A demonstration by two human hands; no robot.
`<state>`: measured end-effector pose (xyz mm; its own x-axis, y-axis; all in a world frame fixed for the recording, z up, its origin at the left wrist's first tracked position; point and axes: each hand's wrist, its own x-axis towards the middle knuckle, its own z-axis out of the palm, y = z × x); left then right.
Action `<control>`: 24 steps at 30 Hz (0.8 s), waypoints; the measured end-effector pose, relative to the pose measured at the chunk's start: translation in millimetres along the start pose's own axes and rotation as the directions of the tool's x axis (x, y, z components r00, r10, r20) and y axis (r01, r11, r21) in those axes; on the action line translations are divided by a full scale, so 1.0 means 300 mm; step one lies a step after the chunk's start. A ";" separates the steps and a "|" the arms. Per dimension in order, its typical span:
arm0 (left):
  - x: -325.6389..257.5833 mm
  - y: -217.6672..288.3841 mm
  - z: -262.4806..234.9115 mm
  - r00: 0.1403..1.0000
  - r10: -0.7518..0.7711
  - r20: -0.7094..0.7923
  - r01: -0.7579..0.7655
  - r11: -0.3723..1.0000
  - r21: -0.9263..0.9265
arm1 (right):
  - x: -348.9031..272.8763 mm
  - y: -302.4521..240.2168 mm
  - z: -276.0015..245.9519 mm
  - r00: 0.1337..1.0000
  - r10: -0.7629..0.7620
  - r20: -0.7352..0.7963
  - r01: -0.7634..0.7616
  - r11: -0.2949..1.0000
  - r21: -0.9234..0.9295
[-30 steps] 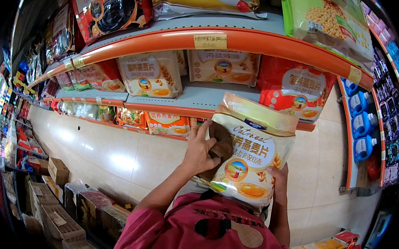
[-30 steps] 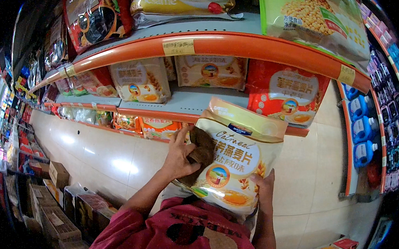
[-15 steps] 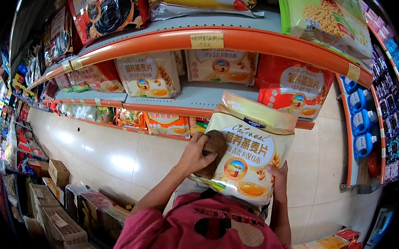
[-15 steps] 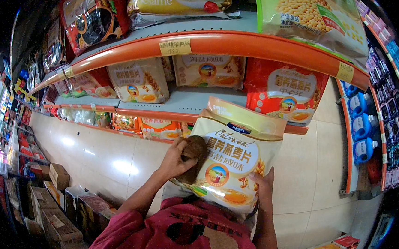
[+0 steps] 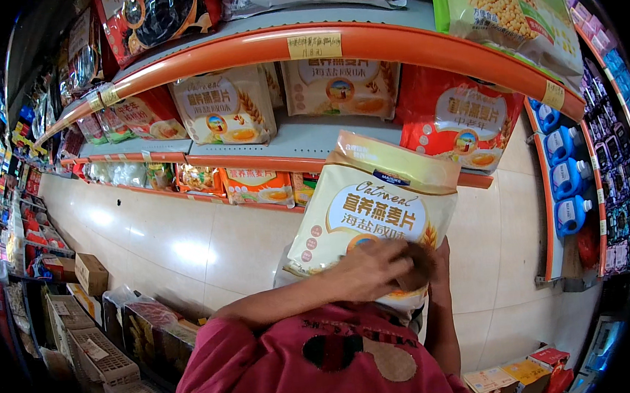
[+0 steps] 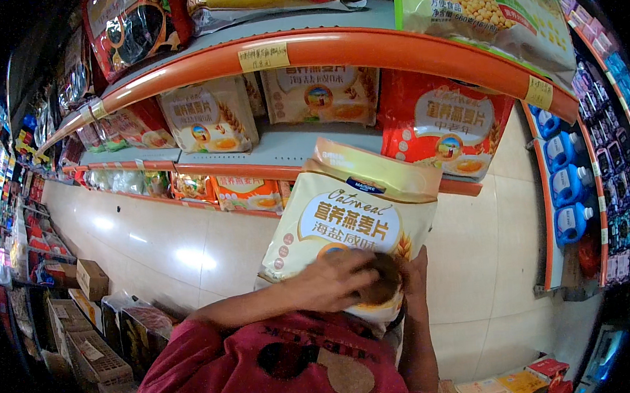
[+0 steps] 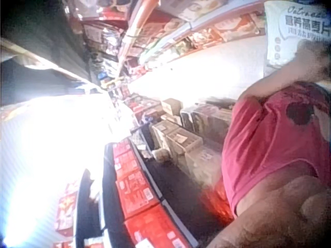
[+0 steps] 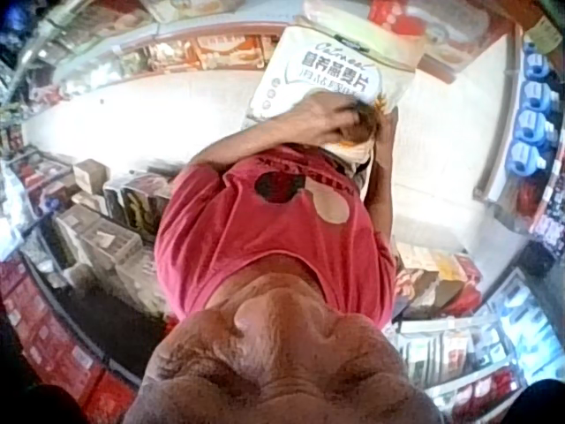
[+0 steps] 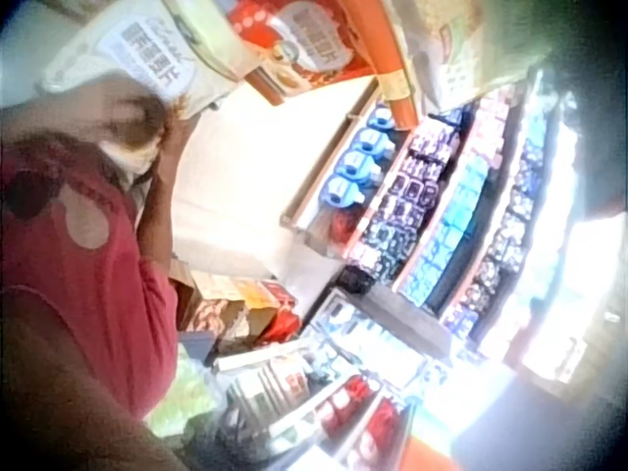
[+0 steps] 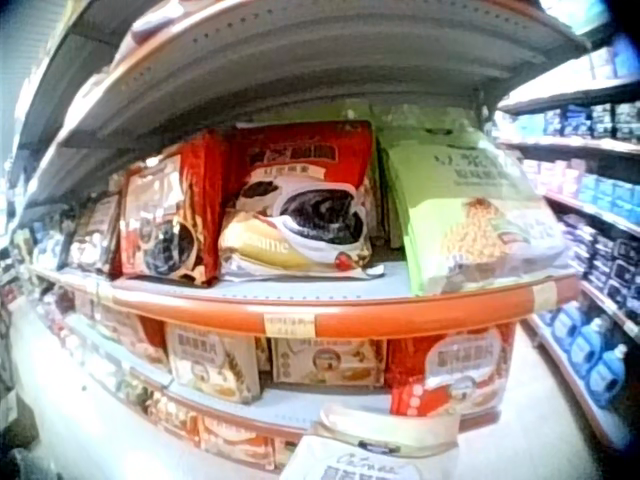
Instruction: The person wipes the front of packaged food items on a store shelf using a brown cloth. They handle multiple packages one at a time, including oatmeal and soybean milk powder, wiping the front surface before placing them back on the shelf.
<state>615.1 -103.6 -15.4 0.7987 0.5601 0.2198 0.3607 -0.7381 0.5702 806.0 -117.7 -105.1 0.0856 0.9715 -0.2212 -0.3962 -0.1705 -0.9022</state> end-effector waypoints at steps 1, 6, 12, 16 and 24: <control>0.006 0.014 0.022 0.996 0.067 0.066 -0.073 0.994 0.087 | -0.011 -0.021 0.023 1.000 -0.001 -0.002 0.001 0.998 0.066; -0.026 -0.018 0.004 0.998 -0.055 0.026 0.053 0.995 0.084 | -0.020 -0.031 0.035 0.997 0.029 -0.065 -0.023 0.996 0.086; -0.121 -0.179 -0.045 0.884 -0.362 -0.297 0.409 0.905 0.117 | -0.015 -0.029 0.043 0.999 0.010 -0.039 -0.007 0.997 0.083; -0.202 -0.294 -0.131 0.628 -0.674 -0.389 0.753 0.652 0.087 | -0.011 -0.029 0.048 0.999 0.025 -0.029 -0.022 0.995 0.093; -0.121 -0.256 -0.197 0.631 -0.529 -0.567 0.661 0.750 0.036 | -0.002 -0.030 0.060 1.000 0.017 0.012 -0.018 0.993 0.117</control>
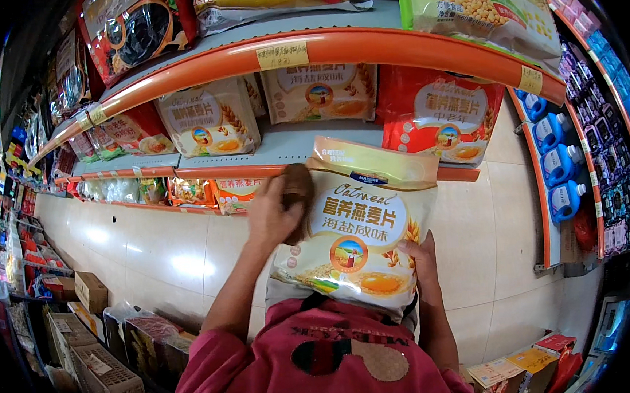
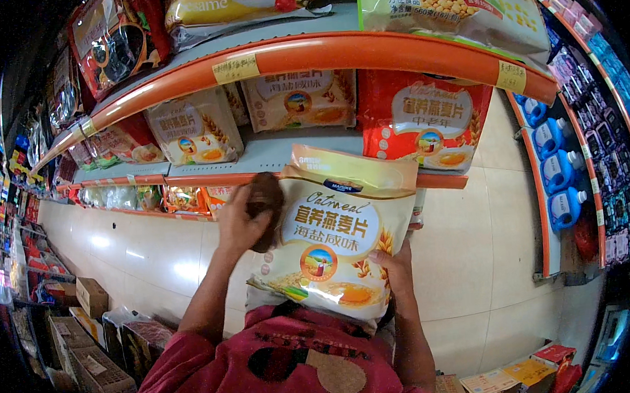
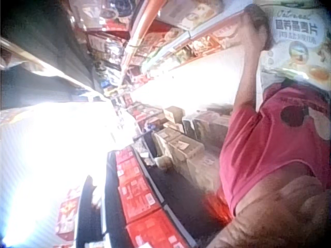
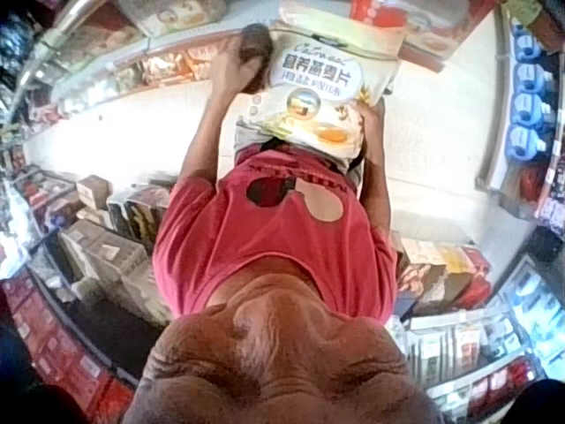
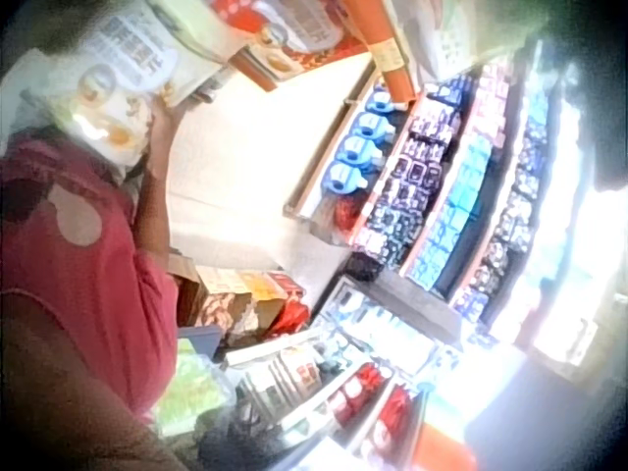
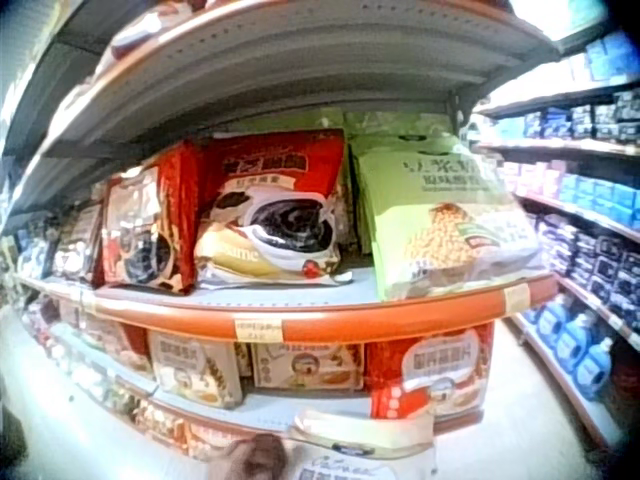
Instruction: The person wipes the front of packaged food items on a store shelf using a brown cloth. They handle multiple packages one at a time, including oatmeal and soybean milk powder, wiping the front surface before placing them back on the shelf.
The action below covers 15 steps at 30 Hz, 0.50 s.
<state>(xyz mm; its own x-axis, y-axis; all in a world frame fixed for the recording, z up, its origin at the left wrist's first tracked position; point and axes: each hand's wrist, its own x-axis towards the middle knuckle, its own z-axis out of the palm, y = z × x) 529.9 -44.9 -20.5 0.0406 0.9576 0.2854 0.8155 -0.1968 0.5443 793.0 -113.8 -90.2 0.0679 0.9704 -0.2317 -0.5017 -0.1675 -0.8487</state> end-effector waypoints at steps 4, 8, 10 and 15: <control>0.001 0.232 0.111 0.907 0.413 0.087 -0.395 0.903 -0.166 | 0.017 0.013 -0.015 0.995 0.037 0.092 -0.041 0.999 0.033; -0.055 0.336 0.215 0.766 0.584 0.269 -0.586 0.806 -0.083 | 0.020 0.011 0.009 0.997 -0.071 0.034 0.074 0.993 -0.087; -0.040 0.302 0.236 0.831 0.507 0.231 -0.495 0.862 -0.111 | 0.020 0.028 -0.008 0.997 -0.076 0.029 0.076 0.997 -0.024; 0.042 0.119 0.173 0.969 0.077 0.234 -0.083 0.996 0.014 | 0.018 0.005 -0.014 0.997 0.043 0.056 -0.042 0.999 -0.028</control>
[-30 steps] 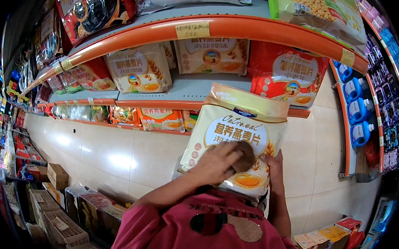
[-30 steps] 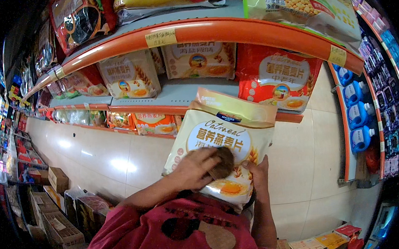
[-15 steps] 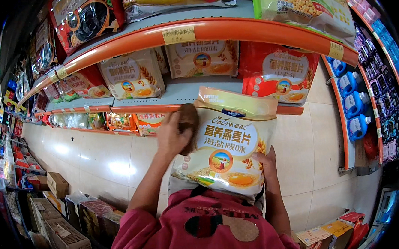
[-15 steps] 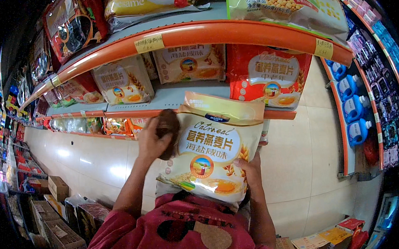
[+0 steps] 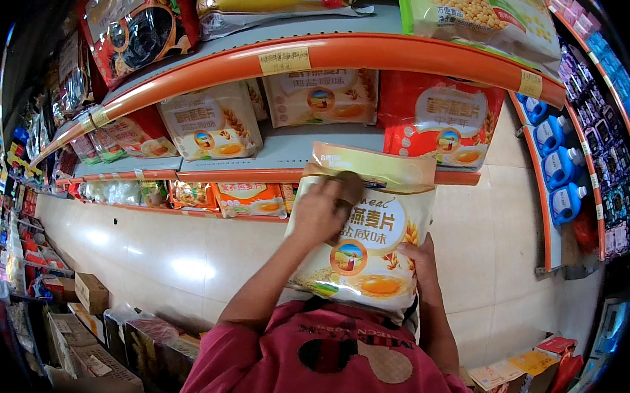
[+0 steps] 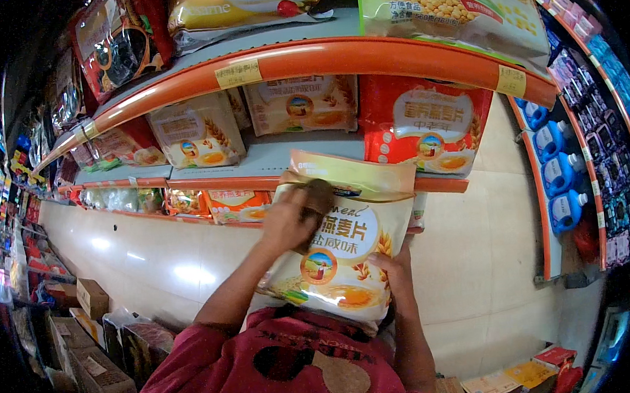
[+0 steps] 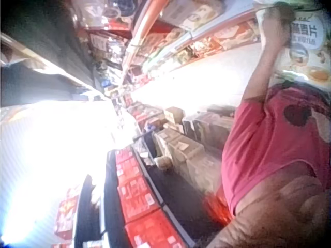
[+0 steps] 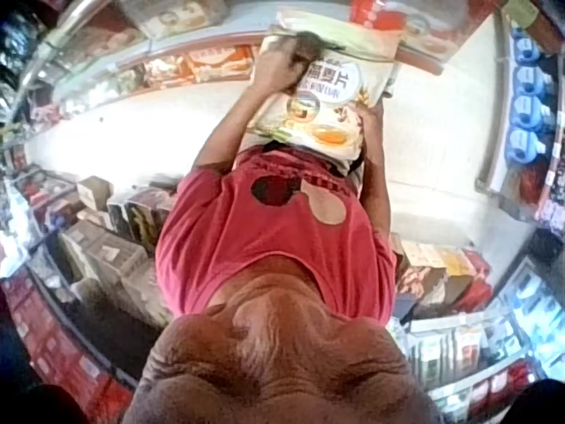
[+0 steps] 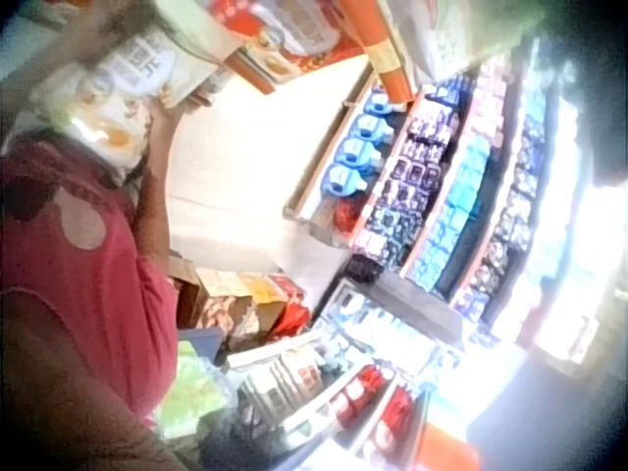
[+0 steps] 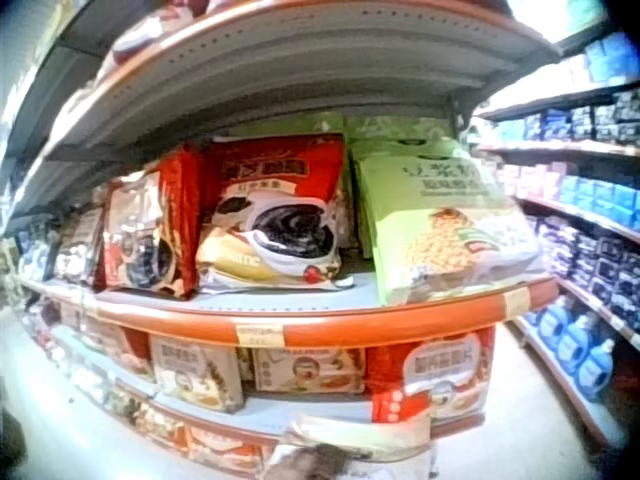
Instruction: The person wipes the front of packaged food items on a store shelf using a brown cloth. They handle multiple packages one at a time, including oatmeal and soybean milk powder, wiping the front surface before placing them back on the shelf.
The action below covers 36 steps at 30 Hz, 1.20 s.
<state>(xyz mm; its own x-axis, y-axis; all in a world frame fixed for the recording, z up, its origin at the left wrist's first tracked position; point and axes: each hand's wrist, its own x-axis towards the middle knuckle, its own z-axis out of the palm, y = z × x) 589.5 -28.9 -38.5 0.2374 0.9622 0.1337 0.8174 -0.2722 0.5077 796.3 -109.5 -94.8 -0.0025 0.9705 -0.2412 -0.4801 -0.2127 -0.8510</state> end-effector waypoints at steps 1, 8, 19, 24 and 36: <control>-0.002 -0.081 -0.003 0.995 -0.082 -0.064 0.083 0.996 0.011 | 0.003 0.004 0.005 1.000 -0.005 0.011 0.005 1.000 0.006; -0.160 -0.432 -0.187 0.870 -0.468 -0.152 0.448 0.881 -0.151 | 0.002 0.006 0.025 1.000 -0.024 -0.004 0.024 0.999 0.038; -0.123 -0.379 -0.131 0.824 -0.327 0.462 0.409 -0.219 -0.886 | 0.010 0.015 0.020 1.000 0.025 -0.008 -0.025 0.995 -0.092; -0.118 -0.390 -0.064 0.775 -0.218 0.593 0.499 -0.365 -0.786 | 0.013 -0.013 0.041 0.997 0.053 -0.048 -0.058 0.991 -0.117; -0.150 -0.279 -0.078 0.828 -0.458 0.323 0.288 -0.147 -0.946 | 0.030 -0.009 0.082 0.998 0.044 -0.052 -0.049 0.993 -0.104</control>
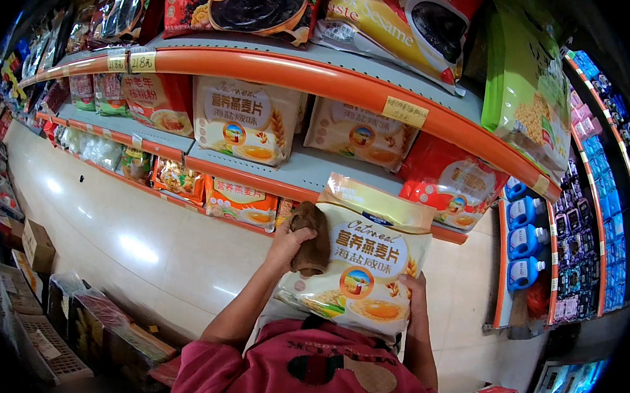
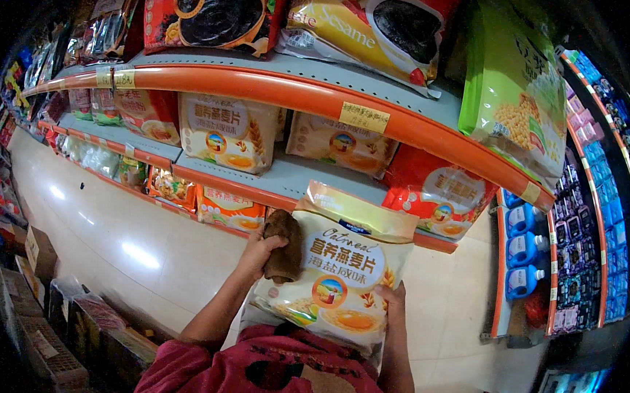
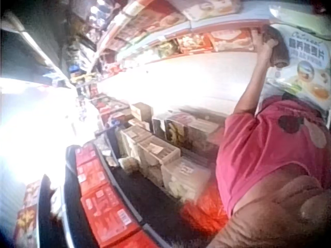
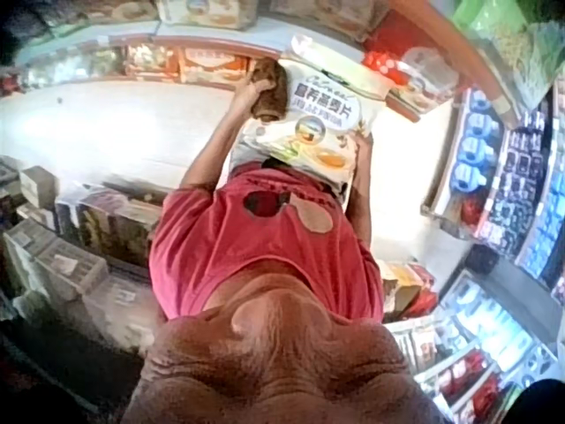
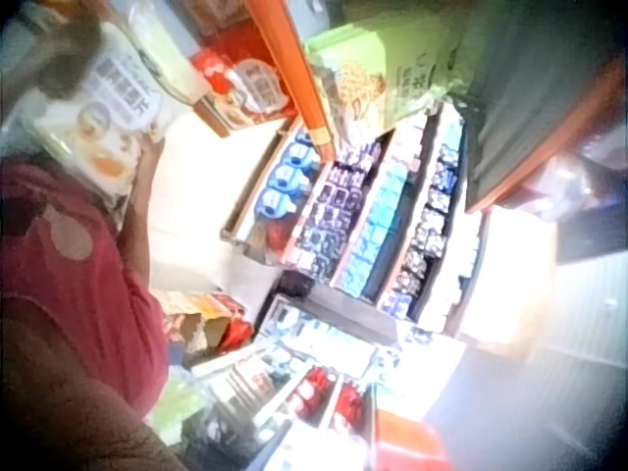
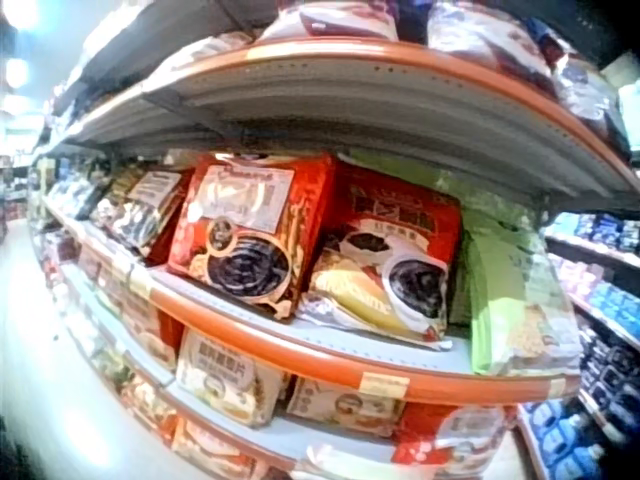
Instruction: The person wipes the front of packaged food items on a store shelf using a brown cloth. They handle multiple packages one at a time, including oatmeal and soybean milk powder, wiping the front surface before placing them back on the shelf.
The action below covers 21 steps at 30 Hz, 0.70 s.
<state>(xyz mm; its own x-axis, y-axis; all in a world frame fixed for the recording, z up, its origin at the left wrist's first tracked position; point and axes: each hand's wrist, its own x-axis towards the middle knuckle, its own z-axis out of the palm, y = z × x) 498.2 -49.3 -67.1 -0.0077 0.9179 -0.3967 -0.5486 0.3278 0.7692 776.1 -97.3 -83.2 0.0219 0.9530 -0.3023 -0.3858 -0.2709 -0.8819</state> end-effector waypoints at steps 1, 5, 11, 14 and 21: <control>0.001 0.000 -0.002 1.000 0.003 0.004 -0.003 1.000 0.001 | -0.002 -0.003 0.008 1.000 -0.006 0.010 0.006 1.000 0.016; 0.001 0.006 -0.005 1.000 0.002 0.002 -0.002 1.000 0.021 | 0.040 0.034 -0.044 0.999 -0.024 0.030 0.025 0.999 -0.033; -0.007 -0.007 0.005 0.999 0.031 -0.031 -0.030 0.999 0.017 | 0.057 0.029 -0.045 0.999 0.028 0.029 -0.027 0.999 -0.026; -0.016 -0.011 0.020 0.997 0.056 -0.055 -0.055 0.998 0.023 | 0.041 0.013 -0.021 0.999 0.053 -0.004 -0.053 0.998 -0.039; -0.003 -0.035 0.046 0.993 0.112 -0.030 -0.109 0.989 0.104 | 0.081 0.083 -0.098 0.997 -0.013 0.080 0.009 0.999 0.048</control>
<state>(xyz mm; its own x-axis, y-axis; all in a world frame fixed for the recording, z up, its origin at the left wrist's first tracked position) 515.4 -50.6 -67.9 -0.0945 0.9417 -0.3229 -0.4546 0.2477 0.8556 794.1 -85.0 -123.1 -0.0466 0.9642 -0.2610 -0.4294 -0.2553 -0.8663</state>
